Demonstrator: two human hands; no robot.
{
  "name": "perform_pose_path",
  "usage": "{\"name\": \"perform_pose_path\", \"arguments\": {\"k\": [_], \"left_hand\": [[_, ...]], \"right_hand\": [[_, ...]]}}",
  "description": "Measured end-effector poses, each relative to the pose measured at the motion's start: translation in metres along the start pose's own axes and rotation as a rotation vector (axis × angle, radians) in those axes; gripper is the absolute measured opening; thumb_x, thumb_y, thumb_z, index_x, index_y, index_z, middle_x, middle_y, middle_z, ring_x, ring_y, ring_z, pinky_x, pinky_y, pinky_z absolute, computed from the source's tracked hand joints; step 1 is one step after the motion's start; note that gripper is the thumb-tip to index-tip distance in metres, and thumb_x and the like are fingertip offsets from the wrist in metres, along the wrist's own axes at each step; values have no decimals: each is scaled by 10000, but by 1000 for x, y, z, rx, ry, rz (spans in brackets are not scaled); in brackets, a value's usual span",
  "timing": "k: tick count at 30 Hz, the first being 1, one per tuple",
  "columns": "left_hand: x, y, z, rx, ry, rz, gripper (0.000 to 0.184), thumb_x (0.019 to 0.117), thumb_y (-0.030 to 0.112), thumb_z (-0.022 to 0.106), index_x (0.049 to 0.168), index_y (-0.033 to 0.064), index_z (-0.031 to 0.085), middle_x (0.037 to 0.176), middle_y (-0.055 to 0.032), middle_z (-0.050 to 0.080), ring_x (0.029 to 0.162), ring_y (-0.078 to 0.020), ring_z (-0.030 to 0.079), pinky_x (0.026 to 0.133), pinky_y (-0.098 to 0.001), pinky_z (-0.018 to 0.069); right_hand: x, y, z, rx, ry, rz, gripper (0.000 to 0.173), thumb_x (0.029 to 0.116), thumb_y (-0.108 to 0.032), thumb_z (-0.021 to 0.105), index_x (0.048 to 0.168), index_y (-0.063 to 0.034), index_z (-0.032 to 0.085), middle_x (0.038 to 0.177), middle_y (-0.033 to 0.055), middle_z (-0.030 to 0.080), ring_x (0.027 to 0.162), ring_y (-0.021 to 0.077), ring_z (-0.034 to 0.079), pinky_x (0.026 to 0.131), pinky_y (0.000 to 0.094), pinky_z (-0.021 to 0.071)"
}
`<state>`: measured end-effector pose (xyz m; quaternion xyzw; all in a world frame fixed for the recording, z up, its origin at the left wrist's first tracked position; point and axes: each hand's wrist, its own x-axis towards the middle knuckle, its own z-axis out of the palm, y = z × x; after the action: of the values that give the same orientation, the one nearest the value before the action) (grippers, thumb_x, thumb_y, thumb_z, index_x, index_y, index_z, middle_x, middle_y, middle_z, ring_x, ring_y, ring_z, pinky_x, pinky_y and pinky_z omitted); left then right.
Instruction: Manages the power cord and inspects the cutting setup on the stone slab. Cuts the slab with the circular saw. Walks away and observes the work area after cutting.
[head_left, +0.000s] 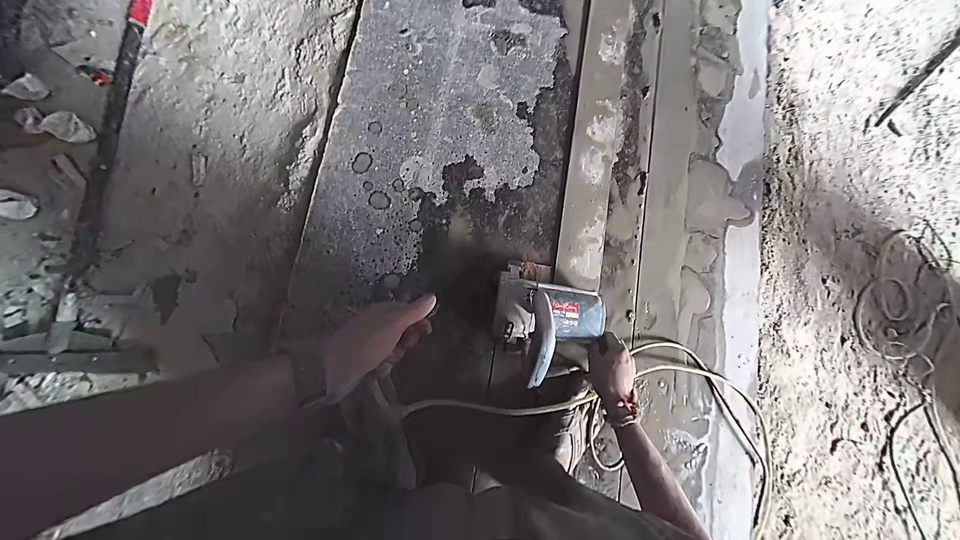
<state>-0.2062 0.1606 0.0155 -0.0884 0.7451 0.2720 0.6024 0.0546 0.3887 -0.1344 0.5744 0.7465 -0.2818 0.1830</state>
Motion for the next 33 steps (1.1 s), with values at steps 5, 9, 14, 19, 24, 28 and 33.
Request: {"name": "perform_pose_path", "arguments": {"k": [5, 9, 14, 19, 24, 28, 33], "left_hand": [[2, 5, 0, 1, -6, 61, 479, 1094, 500, 340, 929, 131, 597, 617, 54, 406, 449, -34, 325, 421, -173, 272], [6, 6, -1, 18, -1, 66, 483, 1093, 505, 356, 928, 128, 609, 623, 53, 430, 457, -35, 345, 431, -177, 294], [3, 7, 2, 30, 3, 59, 451, 1101, 480, 355, 930, 142, 599, 623, 65, 423, 452, -24, 332, 423, -169, 282], [4, 2, -2, -13, 15, 46, 449, 1107, 460, 351, 925, 133, 598, 621, 66, 425, 451, -22, 334, 421, -167, 284], [10, -3, -6, -55, -10, 45, 442, 1106, 468, 349, 939, 144, 599, 600, 76, 410, 428, -10, 301, 400, -157, 254], [12, -1, -6, -64, -11, 21, 457, 1099, 481, 352, 938, 136, 604, 596, 63, 414, 417, -16, 306, 390, -156, 258], [11, 3, -5, -72, -18, 8, 443, 1100, 473, 360, 933, 138, 596, 601, 65, 401, 426, -16, 296, 395, -160, 247]], "right_hand": [[-48, 3, 18, 489, 353, -332, 342, 972, -151, 625, 1213, 93, 638, 1124, 229, 683, 1003, 278, 697, 907, 420, 573], [-76, -35, 31, 628, 87, -567, 825, 857, -582, 706, 1285, 111, 572, 1104, 139, 709, 963, 108, 700, 866, 291, 596], [-61, -59, 54, 950, -118, -364, 516, 774, -258, 755, 1152, 57, 602, 822, 54, 699, 644, 87, 677, 620, 265, 604], [-69, -66, 70, 950, 180, -399, 551, 756, -180, 698, 1195, 129, 573, 915, 87, 677, 748, 7, 643, 700, 188, 550], [-70, -65, 74, 968, 204, -408, 537, 775, -140, 682, 1218, 135, 555, 937, 83, 674, 767, -14, 639, 713, 159, 545], [-70, -65, 75, 976, 212, -410, 525, 772, -132, 675, 1206, 135, 550, 922, 75, 669, 765, -17, 640, 714, 153, 544], [-70, -67, 75, 973, 244, -419, 520, 767, -140, 690, 1194, 125, 555, 910, 60, 674, 763, -24, 644, 716, 146, 550]]}}
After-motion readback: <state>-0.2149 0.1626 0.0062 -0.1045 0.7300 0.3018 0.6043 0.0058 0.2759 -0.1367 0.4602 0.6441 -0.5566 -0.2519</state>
